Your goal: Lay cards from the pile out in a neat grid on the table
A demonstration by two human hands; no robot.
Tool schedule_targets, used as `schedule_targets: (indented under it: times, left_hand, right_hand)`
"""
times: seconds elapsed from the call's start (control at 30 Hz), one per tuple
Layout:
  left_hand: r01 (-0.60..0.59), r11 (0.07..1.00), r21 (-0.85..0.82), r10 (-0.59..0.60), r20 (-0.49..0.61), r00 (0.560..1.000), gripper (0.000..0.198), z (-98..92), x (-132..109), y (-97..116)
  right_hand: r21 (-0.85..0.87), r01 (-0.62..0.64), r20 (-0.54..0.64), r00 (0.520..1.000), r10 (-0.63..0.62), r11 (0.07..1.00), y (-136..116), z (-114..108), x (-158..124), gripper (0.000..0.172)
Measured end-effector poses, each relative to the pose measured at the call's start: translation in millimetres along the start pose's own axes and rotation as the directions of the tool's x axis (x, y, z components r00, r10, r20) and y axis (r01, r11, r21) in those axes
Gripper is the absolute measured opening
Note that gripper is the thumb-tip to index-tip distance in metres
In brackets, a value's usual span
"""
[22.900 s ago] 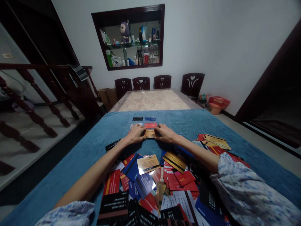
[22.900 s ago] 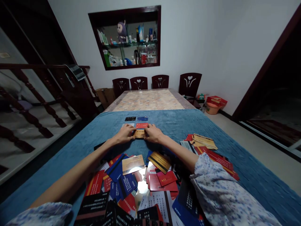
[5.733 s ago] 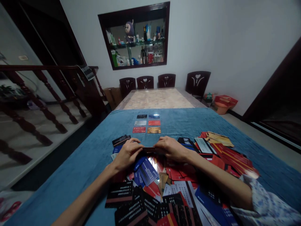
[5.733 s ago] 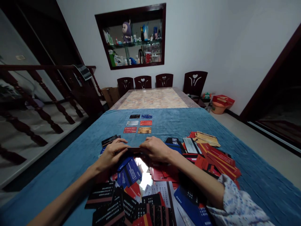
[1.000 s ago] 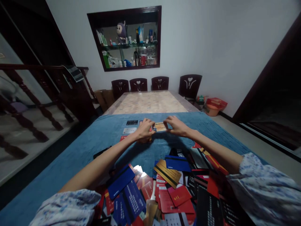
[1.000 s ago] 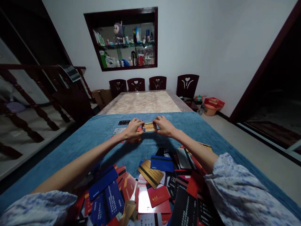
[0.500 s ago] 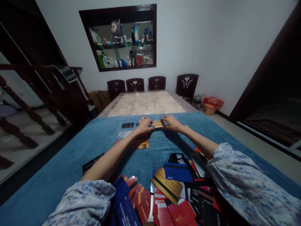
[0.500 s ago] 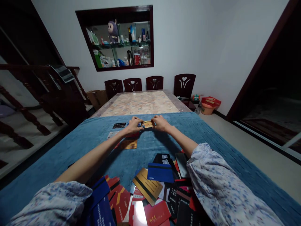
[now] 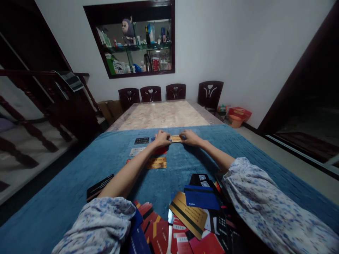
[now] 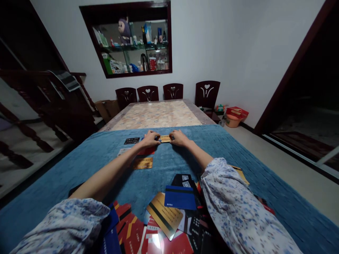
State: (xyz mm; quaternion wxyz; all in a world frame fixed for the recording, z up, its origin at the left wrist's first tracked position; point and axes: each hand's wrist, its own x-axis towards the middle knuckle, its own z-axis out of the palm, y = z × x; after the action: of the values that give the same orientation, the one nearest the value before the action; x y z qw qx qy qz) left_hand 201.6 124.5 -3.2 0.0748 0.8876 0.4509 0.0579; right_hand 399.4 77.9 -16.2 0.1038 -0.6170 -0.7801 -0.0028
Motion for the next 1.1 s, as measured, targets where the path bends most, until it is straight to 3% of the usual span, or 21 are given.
schedule_targets:
  times: [0.3,0.77,1.1]
  left_hand:
    - [0.04,0.999,0.005,-0.04,0.014,0.999,0.028,2.0,5.1,-3.3]
    - [0.098,0.995,0.002,-0.098,0.032,0.995,0.031,-6.8,-1.6,8.8]
    - [0.123,0.992,0.012,-0.123,0.017,0.992,0.027,0.2,2.5,10.8]
  right_hand:
    - [0.058,-0.058,0.01,0.998,0.057,0.997,5.5,10.6,7.4,0.025]
    - [0.102,-0.112,0.02,0.994,0.111,0.988,7.8,15.9,8.5,0.027]
    - [0.069,-0.125,0.036,0.992,0.123,0.99,5.7,16.2,8.5,0.021]
